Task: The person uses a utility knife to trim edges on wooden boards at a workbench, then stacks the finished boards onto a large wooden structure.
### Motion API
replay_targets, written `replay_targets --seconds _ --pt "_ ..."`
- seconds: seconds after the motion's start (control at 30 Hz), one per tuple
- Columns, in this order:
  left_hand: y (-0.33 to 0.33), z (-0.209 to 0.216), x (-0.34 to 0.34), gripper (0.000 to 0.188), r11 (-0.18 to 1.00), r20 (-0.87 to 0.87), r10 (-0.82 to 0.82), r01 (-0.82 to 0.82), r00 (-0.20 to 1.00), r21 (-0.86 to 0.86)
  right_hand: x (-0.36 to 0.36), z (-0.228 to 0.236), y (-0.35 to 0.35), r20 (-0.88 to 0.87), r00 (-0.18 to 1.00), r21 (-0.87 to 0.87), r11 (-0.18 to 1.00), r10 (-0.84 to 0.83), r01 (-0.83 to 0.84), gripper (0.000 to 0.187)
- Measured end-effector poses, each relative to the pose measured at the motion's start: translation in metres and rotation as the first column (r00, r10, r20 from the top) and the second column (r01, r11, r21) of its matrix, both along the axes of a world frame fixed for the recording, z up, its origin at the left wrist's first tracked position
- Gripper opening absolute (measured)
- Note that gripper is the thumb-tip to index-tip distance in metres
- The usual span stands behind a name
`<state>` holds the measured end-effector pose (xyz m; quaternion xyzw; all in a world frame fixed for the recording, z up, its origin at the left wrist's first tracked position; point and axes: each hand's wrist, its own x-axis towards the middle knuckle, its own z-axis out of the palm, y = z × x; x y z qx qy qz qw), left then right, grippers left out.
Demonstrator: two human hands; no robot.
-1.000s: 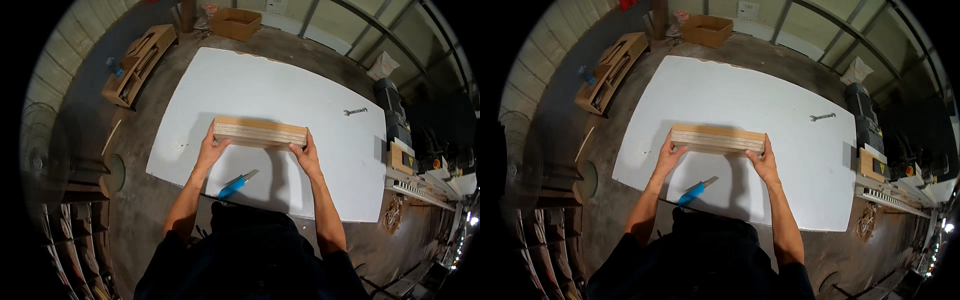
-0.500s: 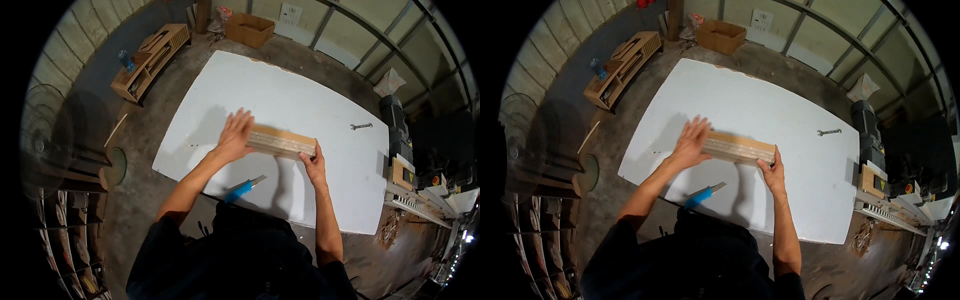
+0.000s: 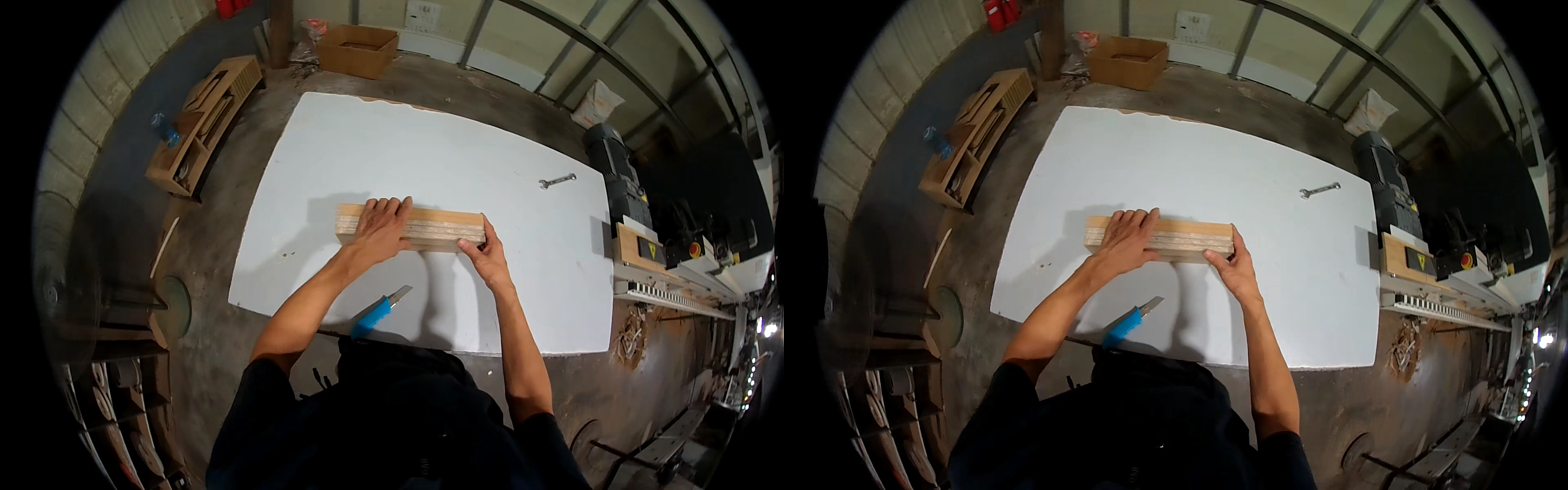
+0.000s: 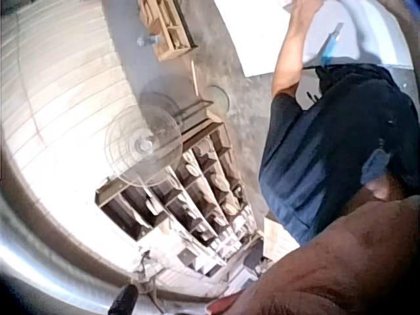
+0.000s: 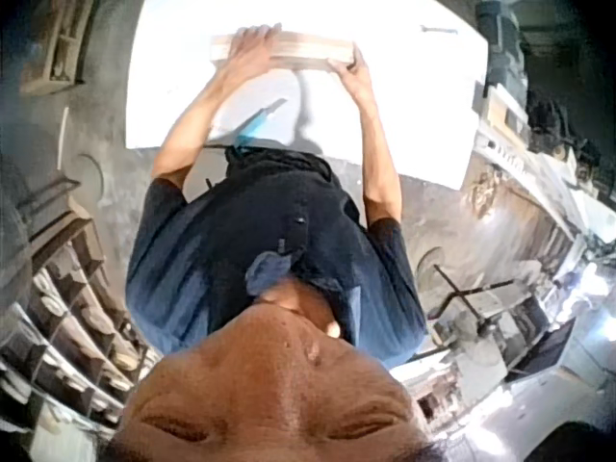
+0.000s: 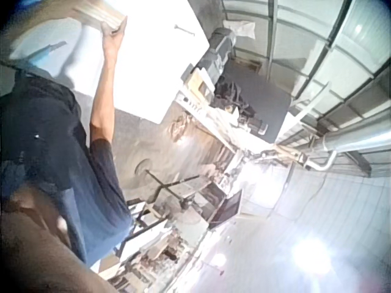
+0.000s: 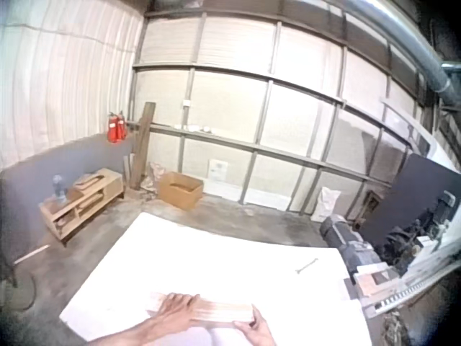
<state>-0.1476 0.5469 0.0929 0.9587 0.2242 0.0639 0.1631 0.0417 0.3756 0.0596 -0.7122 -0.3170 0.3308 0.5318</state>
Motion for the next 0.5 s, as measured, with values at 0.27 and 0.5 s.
replay_targets --seconds 0.27,0.5 --pt "0.012 0.003 0.003 0.065 1.0 -0.048 -0.02 0.021 0.999 0.015 -0.001 -0.007 -0.014 -0.067 0.995 0.063 0.995 -0.068 0.072 0.075" --pt "0.102 0.027 0.003 0.051 0.975 -0.088 0.208 -0.214 0.974 -0.065 0.0 -0.009 -0.114 -0.1 0.981 -0.126 0.98 -0.168 0.155 0.051"
